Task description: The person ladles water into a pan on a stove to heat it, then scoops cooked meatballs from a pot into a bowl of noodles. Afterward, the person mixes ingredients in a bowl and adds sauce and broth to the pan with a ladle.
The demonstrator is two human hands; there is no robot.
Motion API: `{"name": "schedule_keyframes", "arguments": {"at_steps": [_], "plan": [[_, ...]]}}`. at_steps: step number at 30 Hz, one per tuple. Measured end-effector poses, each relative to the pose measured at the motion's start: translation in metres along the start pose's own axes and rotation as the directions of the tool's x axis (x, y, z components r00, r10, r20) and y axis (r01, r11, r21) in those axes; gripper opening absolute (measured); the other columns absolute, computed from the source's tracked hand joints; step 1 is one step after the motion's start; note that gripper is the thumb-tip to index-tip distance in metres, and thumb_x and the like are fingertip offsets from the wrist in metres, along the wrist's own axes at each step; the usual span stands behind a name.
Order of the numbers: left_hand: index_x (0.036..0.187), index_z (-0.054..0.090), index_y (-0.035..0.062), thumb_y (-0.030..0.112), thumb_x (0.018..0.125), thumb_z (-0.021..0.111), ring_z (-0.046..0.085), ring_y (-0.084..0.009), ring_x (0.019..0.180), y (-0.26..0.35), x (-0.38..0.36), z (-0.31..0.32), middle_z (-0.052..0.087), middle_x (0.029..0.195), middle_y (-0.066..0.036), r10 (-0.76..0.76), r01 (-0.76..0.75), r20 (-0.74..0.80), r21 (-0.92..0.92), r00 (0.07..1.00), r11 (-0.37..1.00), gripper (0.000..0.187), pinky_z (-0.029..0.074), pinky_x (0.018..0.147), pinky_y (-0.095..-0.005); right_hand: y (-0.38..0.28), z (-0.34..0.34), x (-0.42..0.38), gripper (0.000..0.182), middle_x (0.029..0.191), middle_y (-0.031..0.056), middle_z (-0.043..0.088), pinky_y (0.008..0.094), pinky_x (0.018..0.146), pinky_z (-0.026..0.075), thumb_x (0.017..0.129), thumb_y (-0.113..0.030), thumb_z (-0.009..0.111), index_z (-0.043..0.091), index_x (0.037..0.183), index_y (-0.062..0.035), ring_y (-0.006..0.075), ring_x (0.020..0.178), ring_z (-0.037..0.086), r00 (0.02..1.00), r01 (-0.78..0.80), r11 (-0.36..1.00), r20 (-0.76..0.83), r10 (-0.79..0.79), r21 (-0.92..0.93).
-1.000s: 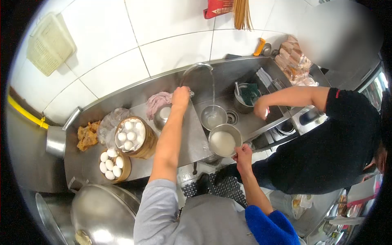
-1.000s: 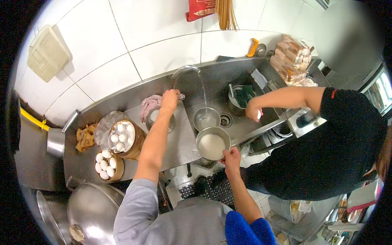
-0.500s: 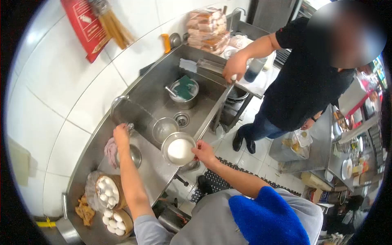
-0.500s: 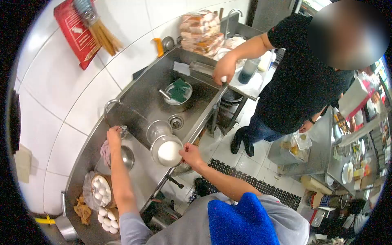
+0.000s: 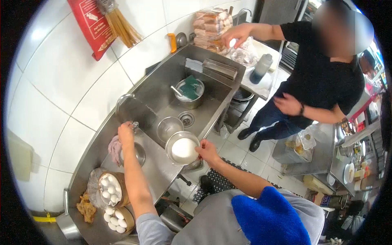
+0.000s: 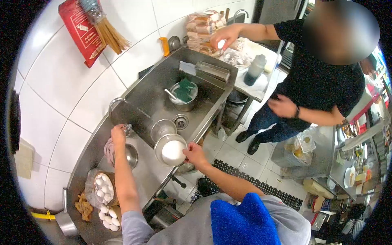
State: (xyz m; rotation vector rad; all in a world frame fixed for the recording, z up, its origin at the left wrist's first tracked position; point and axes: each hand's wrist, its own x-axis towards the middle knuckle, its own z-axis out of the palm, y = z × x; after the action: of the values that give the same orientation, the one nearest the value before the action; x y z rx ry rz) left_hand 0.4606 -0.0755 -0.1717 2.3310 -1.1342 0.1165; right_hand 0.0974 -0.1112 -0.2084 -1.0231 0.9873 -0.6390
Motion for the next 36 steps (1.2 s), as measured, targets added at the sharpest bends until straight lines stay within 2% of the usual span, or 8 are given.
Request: {"name": "schedule_keyframes", "arguments": {"at_steps": [3, 11, 15, 17, 20, 29, 35, 36], "plan": [[0.093, 0.07, 0.0046, 0.015, 0.076, 0.062, 0.063, -0.0373, 0.084, 0.012, -0.001, -0.009, 0.065, 0.085, -0.023, -0.049, 0.05, 0.021, -0.023, 0.999, 0.999, 0.022, 0.048, 0.077, -0.0434, -0.005, 0.001, -0.003, 0.018, 0.058, 0.0043, 0.052, 0.0253, 0.037, 0.041, 0.081, -0.007, 0.06, 0.043, 0.073, -0.0062, 0.014, 0.044, 0.055, 1.0, 0.004, 0.999, 0.001, -0.004, 0.045], [0.091, 0.069, 0.004, 0.018, 0.075, 0.06, 0.061, -0.04, 0.082, 0.014, -0.004, -0.012, 0.064, 0.083, -0.023, 0.038, -0.038, -0.005, -0.021, 0.999, 0.999, 0.023, 0.046, 0.074, -0.0454, 0.001, 0.002, -0.002, 0.017, 0.059, 0.003, 0.051, 0.025, 0.037, 0.041, 0.082, -0.009, 0.059, 0.043, 0.075, -0.007, 0.0124, 0.044, 0.055, 1.0, 0.018, 0.999, -0.002, -0.018, -0.04], [0.092, 0.069, 0.0032, 0.014, 0.075, 0.06, 0.061, -0.0403, 0.083, 0.004, 0.004, -0.005, 0.064, 0.085, -0.024, 0.002, -0.004, 0.078, 0.029, 0.997, 1.0, 0.022, 0.046, 0.075, -0.0453, -0.003, 0.001, -0.002, 0.02, 0.06, 0.0015, 0.052, 0.0232, 0.037, 0.039, 0.083, -0.011, 0.061, 0.044, 0.074, -0.0089, 0.0094, 0.045, 0.051, 1.0, 0.001, 1.0, -0.002, -0.001, -0.015], [0.092, 0.069, 0.0021, 0.013, 0.075, 0.061, 0.061, -0.0401, 0.084, 0.007, 0.0, -0.006, 0.064, 0.086, -0.024, 0.034, -0.034, 0.006, 0.008, 0.999, 0.999, 0.022, 0.047, 0.076, -0.0452, 0.001, 0.002, -0.001, 0.02, 0.059, 0.0012, 0.051, 0.0232, 0.037, 0.037, 0.083, -0.011, 0.061, 0.044, 0.074, -0.0089, 0.0091, 0.045, 0.05, 0.999, 0.038, 0.999, -0.013, -0.038, -0.024], [0.093, 0.069, 0.0017, 0.013, 0.075, 0.062, 0.062, -0.0392, 0.085, 0.005, 0.002, -0.005, 0.065, 0.087, -0.023, -0.026, 0.026, 0.045, 0.008, 0.999, 1.0, 0.023, 0.047, 0.076, -0.0445, 0.003, -0.001, -0.001, 0.02, 0.059, 0.0012, 0.051, 0.0241, 0.038, 0.038, 0.082, -0.012, 0.061, 0.043, 0.074, -0.0084, 0.0097, 0.045, 0.051, 0.998, 0.057, 0.998, -0.008, -0.057, -0.031], [0.094, 0.068, 0.0009, 0.007, 0.073, 0.064, 0.062, -0.0386, 0.084, 0.001, 0.0, -0.005, 0.065, 0.085, -0.023, 0.084, -0.084, -0.003, 0.01, 0.996, 0.996, 0.022, 0.047, 0.076, -0.0434, 0.005, 0.001, 0.001, 0.018, 0.058, 0.0017, 0.051, 0.0235, 0.039, 0.04, 0.082, -0.01, 0.059, 0.043, 0.075, -0.0076, 0.0102, 0.045, 0.051, 0.998, 0.064, 0.998, 0.027, -0.064, 0.019], [0.091, 0.068, 0.0025, 0.012, 0.074, 0.059, 0.06, -0.0405, 0.083, 0.023, -0.003, -0.022, 0.063, 0.085, -0.024, 0.003, -0.004, 0.102, 0.009, 0.995, 1.0, 0.022, 0.047, 0.075, -0.0437, 0.019, 0.006, 0.021, 0.014, 0.061, 0.0017, 0.051, 0.0246, 0.038, 0.042, 0.08, -0.007, 0.06, 0.047, 0.076, -0.0069, 0.01, 0.046, 0.052, 0.995, 0.075, 0.992, -0.053, -0.081, -0.102], [0.089, 0.067, 0.0012, 0.013, 0.074, 0.058, 0.061, -0.0392, 0.082, 0.026, -0.005, -0.023, 0.063, 0.084, -0.024, 0.025, -0.02, 0.088, -0.055, 0.996, 0.998, 0.021, 0.046, 0.073, -0.044, 0.021, 0.008, 0.027, 0.014, 0.061, 0.0021, 0.051, 0.0251, 0.038, 0.042, 0.08, -0.006, 0.06, 0.047, 0.076, -0.0066, 0.0109, 0.046, 0.052, 0.992, 0.086, 0.99, -0.079, -0.095, -0.108]]}}
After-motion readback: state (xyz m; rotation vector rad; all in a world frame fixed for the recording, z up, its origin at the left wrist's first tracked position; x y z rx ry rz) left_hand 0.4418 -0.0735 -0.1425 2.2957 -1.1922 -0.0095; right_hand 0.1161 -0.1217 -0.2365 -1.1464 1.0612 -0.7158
